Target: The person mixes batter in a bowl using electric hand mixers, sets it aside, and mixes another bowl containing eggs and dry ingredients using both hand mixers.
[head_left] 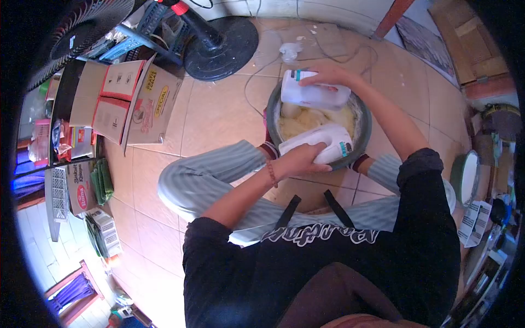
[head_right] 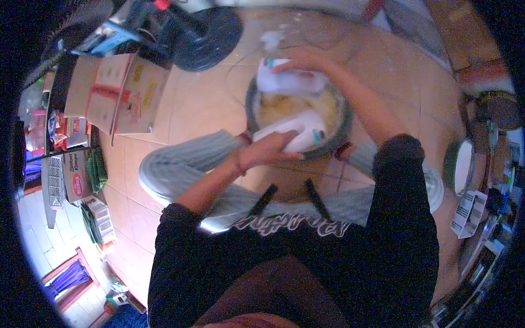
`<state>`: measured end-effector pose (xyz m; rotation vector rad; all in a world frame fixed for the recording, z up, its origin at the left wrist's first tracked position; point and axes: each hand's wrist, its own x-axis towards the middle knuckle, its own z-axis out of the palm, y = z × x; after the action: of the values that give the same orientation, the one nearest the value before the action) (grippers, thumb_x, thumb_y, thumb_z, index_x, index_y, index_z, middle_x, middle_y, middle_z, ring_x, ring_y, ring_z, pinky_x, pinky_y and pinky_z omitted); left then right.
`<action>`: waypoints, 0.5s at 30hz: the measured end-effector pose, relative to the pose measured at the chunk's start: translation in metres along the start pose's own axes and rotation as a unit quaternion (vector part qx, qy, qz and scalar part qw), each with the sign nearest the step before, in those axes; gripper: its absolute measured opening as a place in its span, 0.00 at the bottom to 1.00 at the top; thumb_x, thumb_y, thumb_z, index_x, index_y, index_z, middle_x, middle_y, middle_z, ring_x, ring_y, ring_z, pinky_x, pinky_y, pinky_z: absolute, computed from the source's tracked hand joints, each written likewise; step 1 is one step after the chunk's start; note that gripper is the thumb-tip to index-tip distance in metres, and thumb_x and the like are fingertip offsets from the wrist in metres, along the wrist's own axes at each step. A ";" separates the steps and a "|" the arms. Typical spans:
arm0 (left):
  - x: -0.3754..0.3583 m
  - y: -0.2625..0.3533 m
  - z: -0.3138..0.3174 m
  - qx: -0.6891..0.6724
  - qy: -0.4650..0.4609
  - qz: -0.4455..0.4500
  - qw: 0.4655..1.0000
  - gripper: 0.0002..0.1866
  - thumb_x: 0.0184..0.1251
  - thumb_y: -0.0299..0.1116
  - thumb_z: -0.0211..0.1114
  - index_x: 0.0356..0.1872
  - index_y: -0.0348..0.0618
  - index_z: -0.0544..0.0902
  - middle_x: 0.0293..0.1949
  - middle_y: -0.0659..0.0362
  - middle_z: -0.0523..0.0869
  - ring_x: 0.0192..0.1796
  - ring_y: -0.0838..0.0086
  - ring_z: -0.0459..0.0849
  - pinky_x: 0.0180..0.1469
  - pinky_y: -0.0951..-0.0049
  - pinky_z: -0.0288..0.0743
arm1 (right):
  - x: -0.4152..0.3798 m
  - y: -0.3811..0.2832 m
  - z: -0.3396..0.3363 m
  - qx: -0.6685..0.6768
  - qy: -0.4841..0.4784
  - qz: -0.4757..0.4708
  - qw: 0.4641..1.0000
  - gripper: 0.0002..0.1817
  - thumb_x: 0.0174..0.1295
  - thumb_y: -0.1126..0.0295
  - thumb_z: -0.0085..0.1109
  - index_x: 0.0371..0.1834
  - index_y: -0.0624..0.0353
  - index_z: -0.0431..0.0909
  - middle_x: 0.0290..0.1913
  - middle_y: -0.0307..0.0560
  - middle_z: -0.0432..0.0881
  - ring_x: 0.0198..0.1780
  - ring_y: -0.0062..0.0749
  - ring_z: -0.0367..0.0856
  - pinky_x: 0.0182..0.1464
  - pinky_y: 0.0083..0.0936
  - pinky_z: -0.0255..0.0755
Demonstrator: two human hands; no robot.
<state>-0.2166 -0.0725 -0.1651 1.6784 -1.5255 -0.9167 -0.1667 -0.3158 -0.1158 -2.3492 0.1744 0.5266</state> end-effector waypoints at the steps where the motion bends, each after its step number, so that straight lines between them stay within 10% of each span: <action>1: 0.001 0.002 -0.001 0.002 0.000 -0.005 1.000 0.31 0.55 0.48 0.65 0.53 0.36 0.69 0.33 0.39 0.80 0.39 0.47 0.80 0.42 0.57 0.72 | 0.006 -0.004 0.002 -0.017 -0.023 -0.002 1.000 0.33 0.49 0.36 0.56 0.47 0.52 0.80 0.39 0.49 0.82 0.37 0.37 0.79 0.44 0.33 0.71; 7: 0.001 0.007 -0.005 0.000 -0.004 -0.007 1.000 0.30 0.56 0.50 0.63 0.48 0.34 0.70 0.31 0.39 0.80 0.38 0.47 0.80 0.41 0.56 0.72 | 0.033 -0.020 0.021 0.025 -0.139 -0.052 0.989 0.25 0.49 0.44 0.62 0.31 0.59 0.79 0.20 0.37 0.75 0.15 0.19 0.70 0.14 0.20 0.61; 15: -0.001 0.008 -0.006 0.035 -0.033 -0.073 0.996 0.37 0.57 0.54 0.61 0.58 0.34 0.67 0.37 0.38 0.81 0.41 0.47 0.81 0.44 0.56 0.73 | 0.030 0.011 0.026 0.182 -0.096 -0.035 0.978 0.19 0.56 0.51 0.58 0.34 0.58 0.77 0.20 0.35 0.74 0.16 0.15 0.69 0.15 0.16 0.59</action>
<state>-0.2153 -0.0722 -0.1554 1.8477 -1.5094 -1.0142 -0.1510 -0.3059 -0.1524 -1.9299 0.0891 0.6256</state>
